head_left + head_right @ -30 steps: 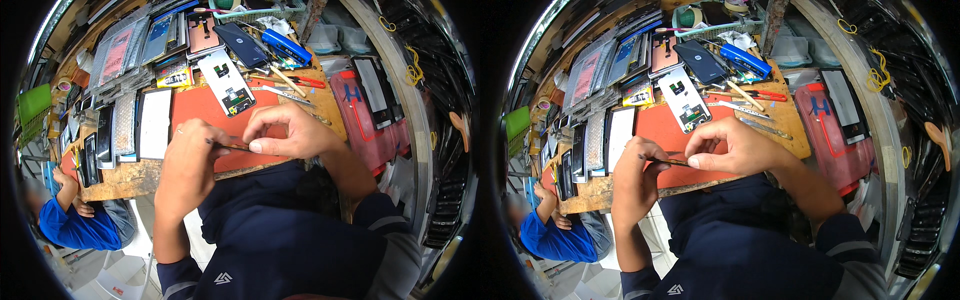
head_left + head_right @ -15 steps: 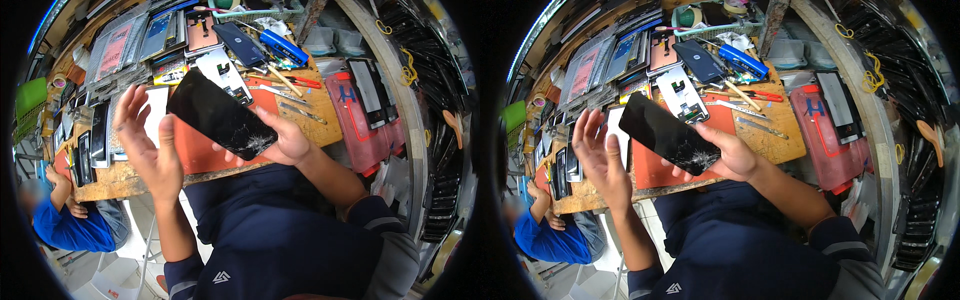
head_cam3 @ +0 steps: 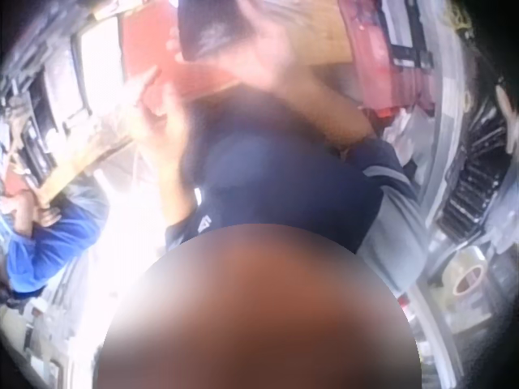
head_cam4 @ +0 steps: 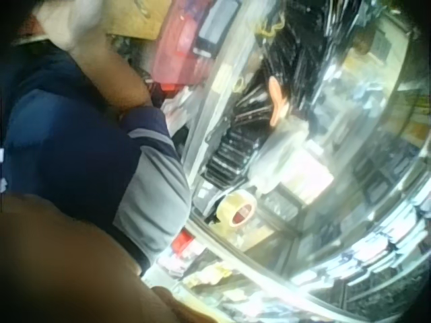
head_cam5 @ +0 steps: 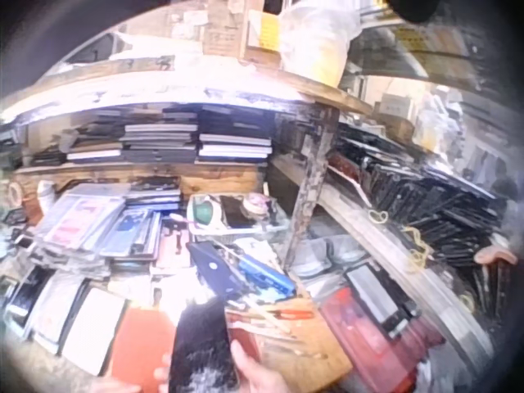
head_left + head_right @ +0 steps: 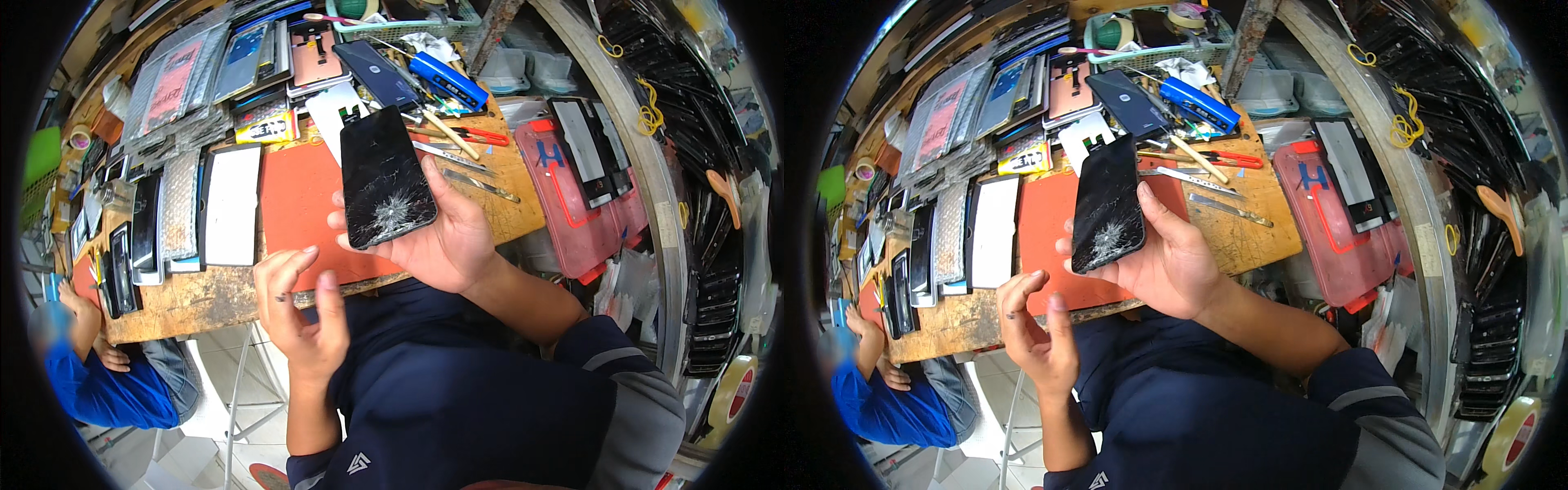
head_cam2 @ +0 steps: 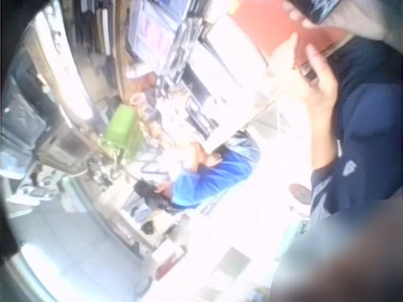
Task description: The person disassembles a smartphone, removes the screen and internal components, and compares them with another device. They handle the back cover, battery, and motherboard, then place the phone on a workbench and connect it to a power source.
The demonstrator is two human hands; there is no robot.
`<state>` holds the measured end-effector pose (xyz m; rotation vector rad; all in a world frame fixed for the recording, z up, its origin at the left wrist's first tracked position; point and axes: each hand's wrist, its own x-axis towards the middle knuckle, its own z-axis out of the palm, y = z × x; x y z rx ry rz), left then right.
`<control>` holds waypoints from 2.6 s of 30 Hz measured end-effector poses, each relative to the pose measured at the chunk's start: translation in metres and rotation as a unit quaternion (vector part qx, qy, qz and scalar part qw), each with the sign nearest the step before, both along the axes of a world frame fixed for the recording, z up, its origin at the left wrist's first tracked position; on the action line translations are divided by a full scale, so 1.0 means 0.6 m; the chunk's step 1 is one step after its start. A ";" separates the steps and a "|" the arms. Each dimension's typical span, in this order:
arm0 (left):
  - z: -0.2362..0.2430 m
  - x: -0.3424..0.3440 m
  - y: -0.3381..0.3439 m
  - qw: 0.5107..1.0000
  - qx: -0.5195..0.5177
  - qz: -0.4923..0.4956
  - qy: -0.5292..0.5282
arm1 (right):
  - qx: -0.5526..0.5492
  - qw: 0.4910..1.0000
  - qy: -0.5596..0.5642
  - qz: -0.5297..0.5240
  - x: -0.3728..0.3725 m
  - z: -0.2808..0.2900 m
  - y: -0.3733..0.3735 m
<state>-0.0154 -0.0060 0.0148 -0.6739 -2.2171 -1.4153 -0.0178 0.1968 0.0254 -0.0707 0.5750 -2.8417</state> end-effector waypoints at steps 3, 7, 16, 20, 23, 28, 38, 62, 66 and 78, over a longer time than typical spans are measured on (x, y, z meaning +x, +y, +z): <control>0.026 -0.010 0.014 0.997 -0.029 -0.021 0.073 | -0.034 0.999 -0.001 -0.002 0.007 -0.001 -0.019; 0.043 -0.025 0.035 0.992 -0.023 -0.023 0.123 | -0.080 0.997 0.020 -0.008 0.021 -0.005 -0.047; 0.032 -0.038 0.050 0.985 0.034 -0.015 0.166 | -0.002 0.996 -0.043 -0.073 0.046 0.035 -0.061; 0.036 -0.036 0.053 0.987 0.023 -0.015 0.160 | 0.008 0.994 -0.051 -0.093 0.047 0.026 -0.059; 0.024 -0.028 0.052 0.989 0.021 -0.027 0.147 | 0.060 0.991 -0.044 -0.111 0.046 0.019 -0.052; -0.004 0.019 0.030 0.997 0.033 -0.055 -0.034 | 0.434 0.882 0.078 -0.165 0.038 -0.003 -0.043; -0.083 0.032 -0.073 0.854 0.400 0.001 -0.332 | 0.698 0.634 0.266 -0.201 0.038 -0.036 -0.031; -0.181 -0.033 -0.291 0.904 0.367 0.172 -0.136 | 0.827 0.357 0.311 -0.302 -0.055 -0.013 -0.032; -0.183 -0.021 -0.293 0.911 0.347 0.167 -0.145 | 0.806 0.362 0.373 -0.285 -0.111 -0.024 -0.086; -0.130 0.072 -0.135 0.906 0.294 -0.021 -0.304 | 0.846 0.337 0.374 -0.173 -0.136 -0.050 -0.132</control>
